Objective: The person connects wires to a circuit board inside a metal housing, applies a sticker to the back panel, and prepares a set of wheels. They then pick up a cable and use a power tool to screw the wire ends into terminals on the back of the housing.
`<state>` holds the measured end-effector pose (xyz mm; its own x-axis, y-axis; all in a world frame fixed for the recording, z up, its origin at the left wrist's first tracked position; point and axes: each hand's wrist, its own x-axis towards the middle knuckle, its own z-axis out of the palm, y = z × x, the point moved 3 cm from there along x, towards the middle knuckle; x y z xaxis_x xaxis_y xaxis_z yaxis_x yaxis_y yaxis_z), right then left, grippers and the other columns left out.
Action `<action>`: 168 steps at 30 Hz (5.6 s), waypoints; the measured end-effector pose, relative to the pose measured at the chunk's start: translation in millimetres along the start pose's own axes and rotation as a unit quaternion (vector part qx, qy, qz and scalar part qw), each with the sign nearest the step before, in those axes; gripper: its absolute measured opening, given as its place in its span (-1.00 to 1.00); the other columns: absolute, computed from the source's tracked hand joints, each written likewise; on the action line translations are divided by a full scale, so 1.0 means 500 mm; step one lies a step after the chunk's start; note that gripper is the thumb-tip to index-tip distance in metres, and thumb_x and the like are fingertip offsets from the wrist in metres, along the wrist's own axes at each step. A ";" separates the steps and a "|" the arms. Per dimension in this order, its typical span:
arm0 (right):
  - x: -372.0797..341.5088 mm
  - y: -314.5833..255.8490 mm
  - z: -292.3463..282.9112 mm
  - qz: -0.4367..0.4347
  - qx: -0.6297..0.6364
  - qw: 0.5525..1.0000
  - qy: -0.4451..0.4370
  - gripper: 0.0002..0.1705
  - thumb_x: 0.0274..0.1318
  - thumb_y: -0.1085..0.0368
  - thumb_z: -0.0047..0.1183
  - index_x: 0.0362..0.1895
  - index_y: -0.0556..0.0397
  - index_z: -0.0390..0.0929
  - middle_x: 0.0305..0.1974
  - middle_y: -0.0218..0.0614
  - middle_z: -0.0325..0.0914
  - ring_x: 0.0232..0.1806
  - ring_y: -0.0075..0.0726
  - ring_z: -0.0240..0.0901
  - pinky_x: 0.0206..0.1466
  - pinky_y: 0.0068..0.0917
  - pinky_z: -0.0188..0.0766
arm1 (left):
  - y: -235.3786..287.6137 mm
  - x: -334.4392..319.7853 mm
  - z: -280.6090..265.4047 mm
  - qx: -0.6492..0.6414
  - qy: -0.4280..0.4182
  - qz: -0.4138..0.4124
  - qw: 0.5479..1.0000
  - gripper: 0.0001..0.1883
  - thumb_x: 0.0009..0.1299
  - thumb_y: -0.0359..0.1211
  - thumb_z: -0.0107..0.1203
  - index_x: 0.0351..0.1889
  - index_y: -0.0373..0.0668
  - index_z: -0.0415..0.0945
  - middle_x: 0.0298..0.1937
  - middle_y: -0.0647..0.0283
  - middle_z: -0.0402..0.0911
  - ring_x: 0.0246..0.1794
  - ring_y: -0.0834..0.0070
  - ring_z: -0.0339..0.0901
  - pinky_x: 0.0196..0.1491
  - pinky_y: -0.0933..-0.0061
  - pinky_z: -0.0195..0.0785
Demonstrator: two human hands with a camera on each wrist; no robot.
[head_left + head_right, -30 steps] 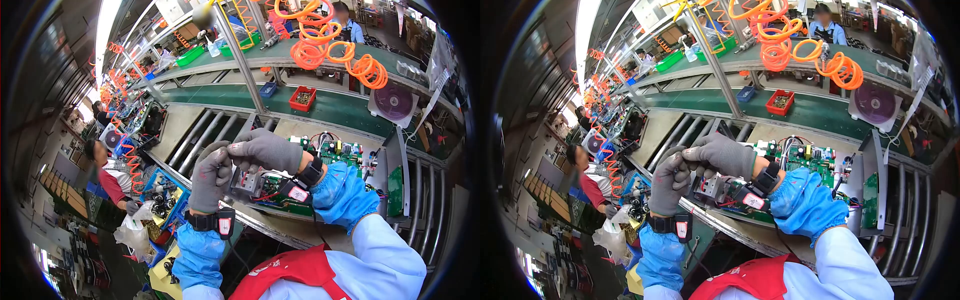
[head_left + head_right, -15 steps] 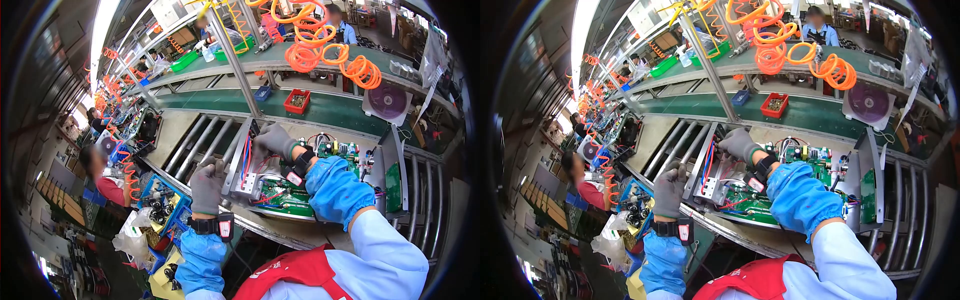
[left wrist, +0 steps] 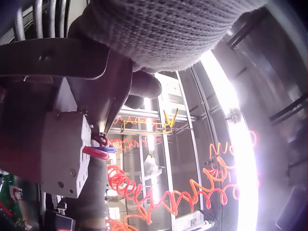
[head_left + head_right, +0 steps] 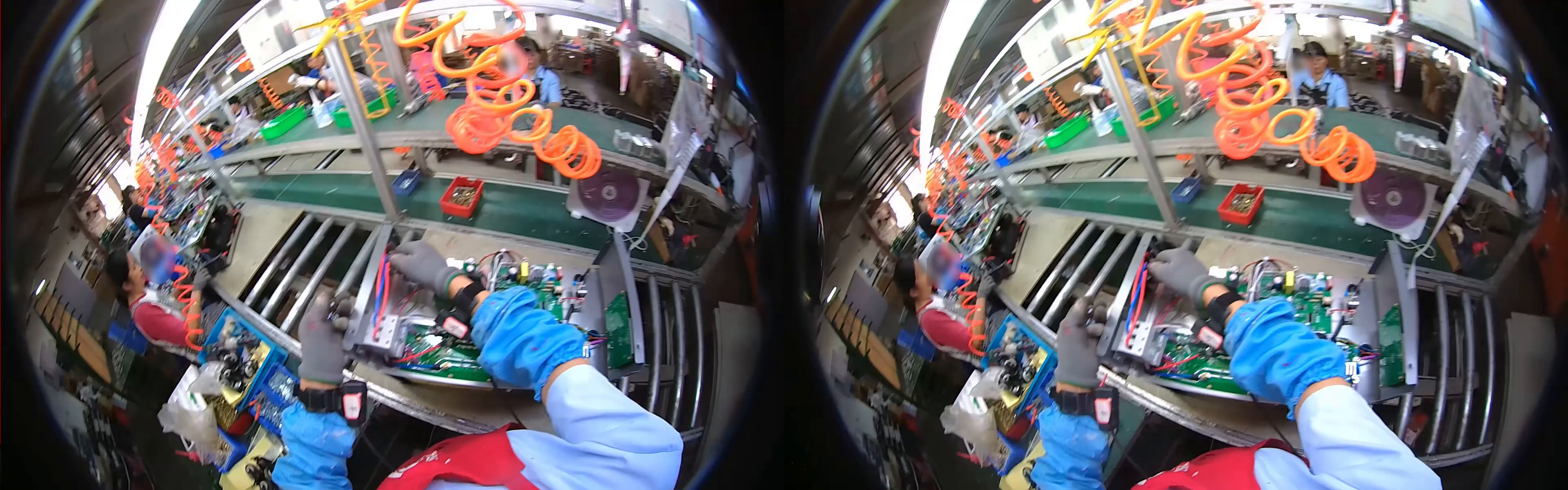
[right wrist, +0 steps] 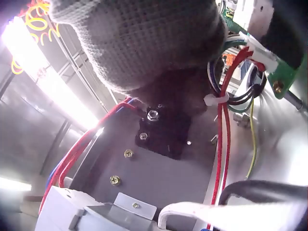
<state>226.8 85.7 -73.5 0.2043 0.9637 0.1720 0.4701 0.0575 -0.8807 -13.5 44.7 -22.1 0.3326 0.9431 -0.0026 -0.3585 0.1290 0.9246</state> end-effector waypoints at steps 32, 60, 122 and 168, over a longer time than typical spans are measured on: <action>-0.022 -0.025 0.006 0.083 -0.040 0.995 0.027 -0.57 0.18 -0.05 0.09 -0.08 -0.01 0.68 -0.29 -0.14 0.69 -0.21 -0.06 0.64 -0.05 -0.20 0.47 | 0.000 0.007 0.001 -0.086 0.010 -0.004 0.996 -0.70 0.53 -0.35 0.00 0.13 -0.32 0.40 -0.28 0.34 0.53 -0.54 0.85 0.25 -0.64 0.84 0.02; -0.045 -0.083 -0.041 0.006 -0.113 0.970 0.216 -0.60 0.29 -0.04 -0.07 -0.28 0.02 0.60 -0.32 0.04 0.60 -0.18 0.23 0.56 -0.09 0.06 0.43 | 0.044 -0.028 0.023 0.098 0.094 0.128 0.982 -0.77 0.43 -0.25 0.15 -0.16 -0.23 0.58 -0.68 0.44 0.34 -0.79 0.75 0.15 -0.72 0.66 -0.07; 0.020 0.007 -0.015 0.048 0.231 0.971 -0.028 -0.63 0.30 0.17 0.05 -0.09 0.29 0.59 -0.20 -0.25 0.65 -0.19 -0.41 0.59 -0.04 -0.47 0.48 | -0.188 -0.270 -0.782 -0.190 0.405 -0.035 0.894 0.08 0.41 0.24 -0.08 0.56 -0.32 -0.38 0.63 -0.06 -0.43 0.59 -0.18 -0.31 0.48 -0.32 -0.24; 0.231 0.277 -0.818 0.250 -0.654 0.713 0.036 -0.60 0.05 0.26 0.05 0.00 0.13 0.57 -0.13 0.07 0.63 -0.04 0.11 0.60 -0.04 -0.15 0.49 | -0.018 -0.030 0.023 0.495 0.058 0.363 0.788 -0.76 0.27 -0.49 0.15 -0.10 -0.33 0.56 -0.12 -0.02 0.64 -0.26 0.11 0.64 -0.22 0.27 0.53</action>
<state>666.8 98.2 5.0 0.6486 0.7598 0.0445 0.7120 -0.6263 0.3175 -5.4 25.6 -25.8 0.2501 0.6875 0.6818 0.4570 -0.7046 0.5429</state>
